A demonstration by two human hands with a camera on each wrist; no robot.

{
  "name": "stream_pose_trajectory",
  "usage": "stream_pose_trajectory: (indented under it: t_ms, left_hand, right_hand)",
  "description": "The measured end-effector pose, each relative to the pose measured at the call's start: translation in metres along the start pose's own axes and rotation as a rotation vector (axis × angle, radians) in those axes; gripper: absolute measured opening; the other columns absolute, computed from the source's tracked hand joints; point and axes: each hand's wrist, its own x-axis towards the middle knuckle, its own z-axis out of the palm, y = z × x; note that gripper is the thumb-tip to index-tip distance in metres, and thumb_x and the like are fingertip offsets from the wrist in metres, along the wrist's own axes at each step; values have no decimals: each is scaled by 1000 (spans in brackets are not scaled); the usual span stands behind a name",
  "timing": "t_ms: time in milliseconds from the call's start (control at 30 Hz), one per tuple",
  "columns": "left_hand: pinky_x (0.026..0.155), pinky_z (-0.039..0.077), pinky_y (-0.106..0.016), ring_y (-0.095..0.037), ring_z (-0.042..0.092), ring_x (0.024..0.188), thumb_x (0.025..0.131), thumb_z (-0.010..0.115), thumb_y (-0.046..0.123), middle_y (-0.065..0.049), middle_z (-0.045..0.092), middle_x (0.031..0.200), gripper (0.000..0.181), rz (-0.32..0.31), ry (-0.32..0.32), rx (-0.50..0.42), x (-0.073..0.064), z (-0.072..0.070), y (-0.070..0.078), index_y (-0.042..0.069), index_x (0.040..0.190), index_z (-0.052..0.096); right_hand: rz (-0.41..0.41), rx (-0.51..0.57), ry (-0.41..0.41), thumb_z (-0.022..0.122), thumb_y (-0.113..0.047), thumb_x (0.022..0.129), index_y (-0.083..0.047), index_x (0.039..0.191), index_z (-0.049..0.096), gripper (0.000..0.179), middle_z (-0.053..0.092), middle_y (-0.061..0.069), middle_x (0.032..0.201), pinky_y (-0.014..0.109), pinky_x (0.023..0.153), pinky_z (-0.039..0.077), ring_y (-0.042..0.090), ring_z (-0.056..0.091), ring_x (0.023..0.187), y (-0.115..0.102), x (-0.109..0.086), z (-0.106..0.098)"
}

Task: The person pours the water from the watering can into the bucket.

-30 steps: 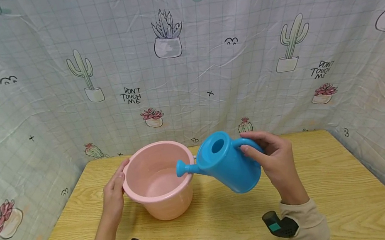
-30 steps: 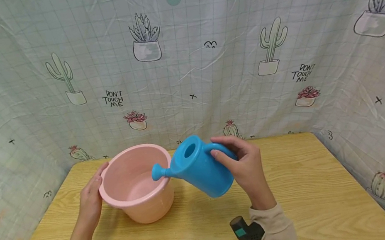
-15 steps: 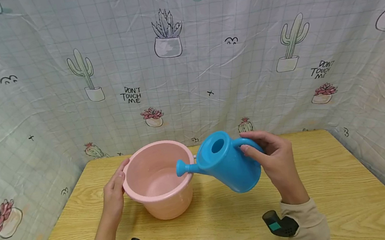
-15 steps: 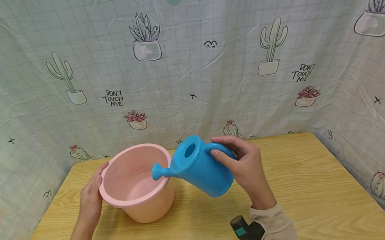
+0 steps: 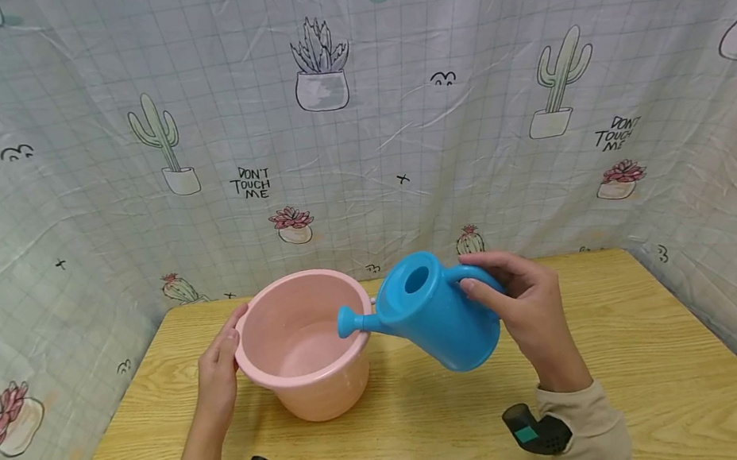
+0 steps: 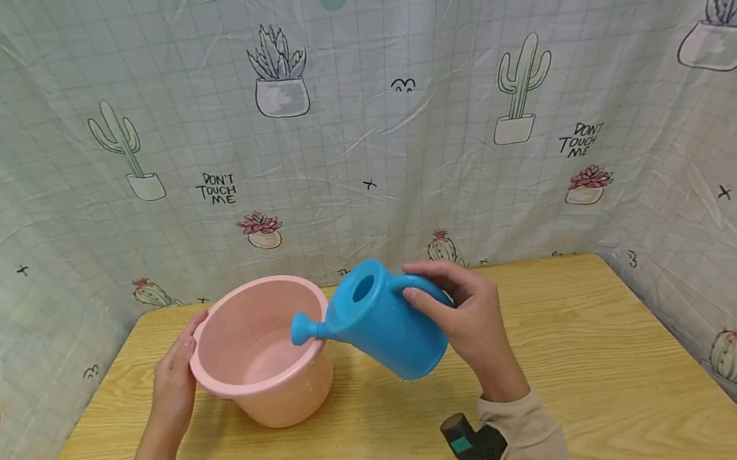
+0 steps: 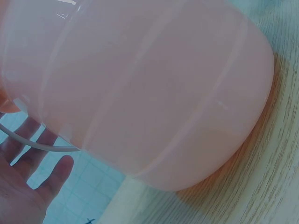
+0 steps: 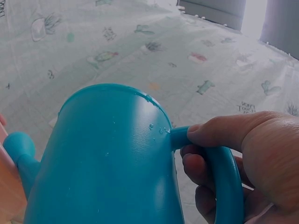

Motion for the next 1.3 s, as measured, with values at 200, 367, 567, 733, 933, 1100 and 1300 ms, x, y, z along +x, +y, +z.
stream_pose_trajectory:
  t_ms: [200, 367, 567, 733, 933, 1100, 1300]
  left_hand:
    - [98, 40, -5, 9, 43, 129, 105, 33, 41, 2, 41, 153, 48, 2, -1, 2, 0, 0, 0, 20, 147, 43]
    - [98, 40, -5, 9, 42, 130, 105, 33, 40, 1, 40, 154, 48, 6, -4, 3, 0, 0, 0, 20, 147, 43]
    - [98, 40, -5, 10, 42, 130, 105, 33, 40, 1, 40, 154, 48, 5, -5, 9, 0, 0, 0, 20, 147, 43]
    - [97, 40, -5, 10, 42, 130, 105, 33, 41, 1, 41, 154, 48, 4, -5, 15, 0, -1, 0, 21, 147, 43]
    - [97, 40, -5, 10, 42, 130, 105, 33, 41, 2, 41, 154, 48, 7, -4, 12, 0, -1, 0, 20, 147, 43]
    - [97, 40, -5, 9, 42, 129, 105, 33, 40, 2, 41, 154, 48, 7, -4, 11, 1, -1, -1, 20, 147, 43]
    - [97, 40, -5, 9, 43, 129, 105, 33, 39, 2, 41, 153, 47, 10, 0, 8, 0, -1, -1, 20, 147, 43]
  right_hand:
    - [-5, 15, -6, 69, -4, 87, 2, 119, 65, 32, 71, -5, 108, 24, 88, 55, 11, 67, 100, 1, 0, 0]
    - [-14, 25, -2, 69, -1, 87, 4, 118, 65, 32, 71, -9, 105, 24, 87, 55, 11, 67, 97, 1, 1, 0]
    - [-74, 33, 20, 71, 1, 84, 3, 117, 66, 33, 71, -6, 96, 23, 81, 57, 11, 68, 86, 2, 2, 4]
    - [-104, 86, 42, 73, 3, 82, 7, 107, 68, 26, 73, -3, 93, 23, 79, 57, 12, 68, 82, 4, 3, 7]
    - [-96, 64, 45, 71, 8, 81, 8, 106, 67, 26, 72, -6, 94, 22, 79, 56, 9, 68, 84, 4, 2, 7]
    - [-125, 47, 16, 71, 3, 83, 7, 107, 66, 25, 71, -5, 95, 22, 78, 57, 10, 67, 83, 6, 2, 6]
    - [-126, 33, 6, 70, 5, 83, 7, 106, 66, 24, 71, -5, 94, 21, 78, 56, 10, 66, 82, 5, 2, 5]
